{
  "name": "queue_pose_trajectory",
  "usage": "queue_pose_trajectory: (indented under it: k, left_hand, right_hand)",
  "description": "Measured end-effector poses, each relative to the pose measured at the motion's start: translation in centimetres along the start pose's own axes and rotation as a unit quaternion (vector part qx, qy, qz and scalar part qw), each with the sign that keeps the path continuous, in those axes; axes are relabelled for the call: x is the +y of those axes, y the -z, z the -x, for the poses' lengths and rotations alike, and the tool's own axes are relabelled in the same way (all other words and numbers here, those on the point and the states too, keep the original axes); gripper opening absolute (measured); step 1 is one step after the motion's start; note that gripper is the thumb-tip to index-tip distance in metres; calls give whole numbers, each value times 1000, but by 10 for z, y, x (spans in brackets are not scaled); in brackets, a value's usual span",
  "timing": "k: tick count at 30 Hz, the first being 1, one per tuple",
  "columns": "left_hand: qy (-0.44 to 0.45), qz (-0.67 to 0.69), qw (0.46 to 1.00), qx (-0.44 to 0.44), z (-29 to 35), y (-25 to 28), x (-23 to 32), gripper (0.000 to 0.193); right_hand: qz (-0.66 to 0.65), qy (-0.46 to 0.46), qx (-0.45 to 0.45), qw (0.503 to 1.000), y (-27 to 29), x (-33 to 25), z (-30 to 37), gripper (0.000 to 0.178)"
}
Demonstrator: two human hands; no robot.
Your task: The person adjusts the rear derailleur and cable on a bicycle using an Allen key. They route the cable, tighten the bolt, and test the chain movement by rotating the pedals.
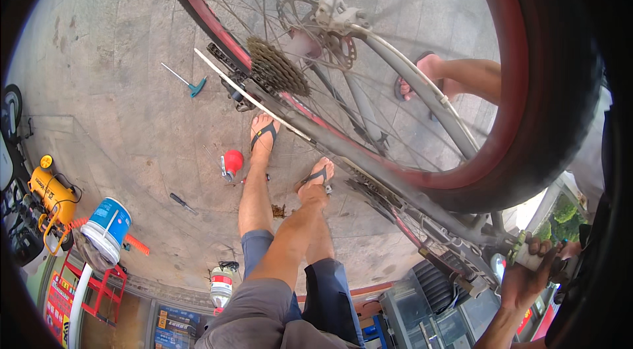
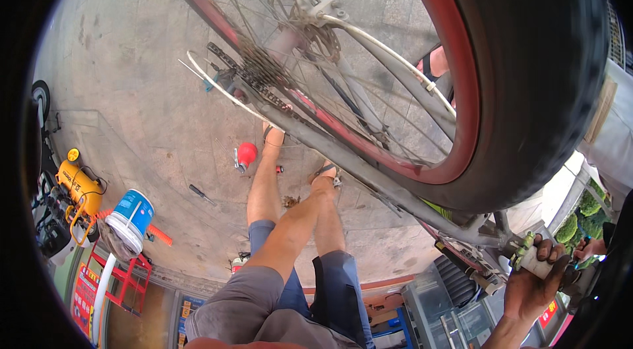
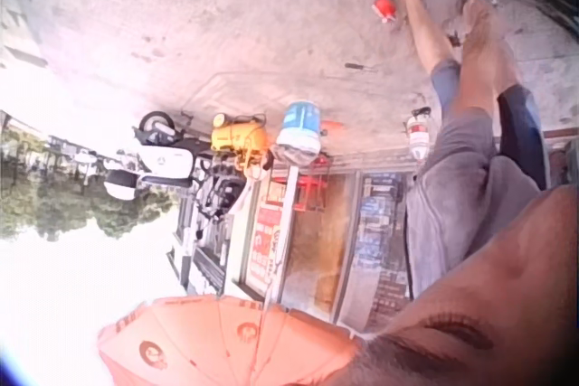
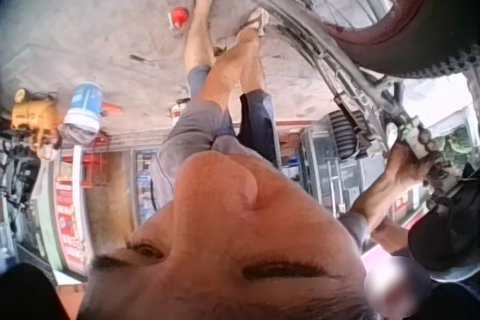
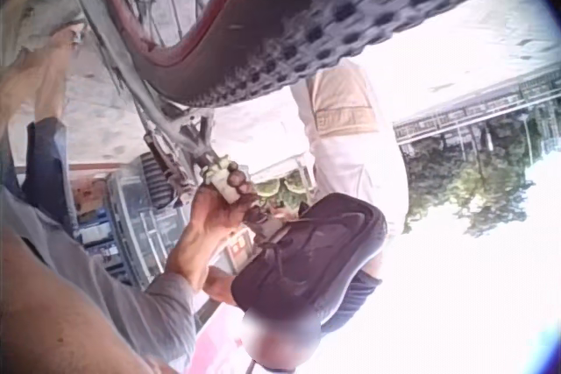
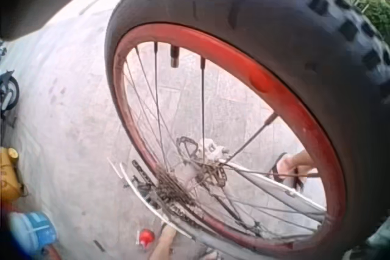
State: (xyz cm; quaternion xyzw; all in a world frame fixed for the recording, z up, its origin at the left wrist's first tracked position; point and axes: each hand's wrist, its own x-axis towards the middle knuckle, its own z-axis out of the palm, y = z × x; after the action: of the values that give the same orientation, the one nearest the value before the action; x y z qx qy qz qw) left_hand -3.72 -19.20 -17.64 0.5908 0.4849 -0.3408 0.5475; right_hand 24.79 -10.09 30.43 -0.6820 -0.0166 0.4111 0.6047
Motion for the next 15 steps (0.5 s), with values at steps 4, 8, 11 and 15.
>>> queue_pose_trajectory:
  k: [4, 8, 11, 15]
  left_hand:
    - [-57, 69, 991, -99, 1, 99, -32, 40]
    - [-137, 105, 965, -199, 71, 182, 13, 45]
    - [-239, 119, 943, -198, 127, 163, 59, 46]
    - [-276, 175, 905, -273, 183, 81, 128, 38]
  right_hand:
    - [1, 0, 12, 1000, 7, 9, -2, 19]
    - [-4, 1, 41, 999, 13, 14, 3, 19]
    - [-7, 1, 38, 999, 15, 14, 2, 20]
    - [-7, 8, 34, 999, 9, 14, 5, 17]
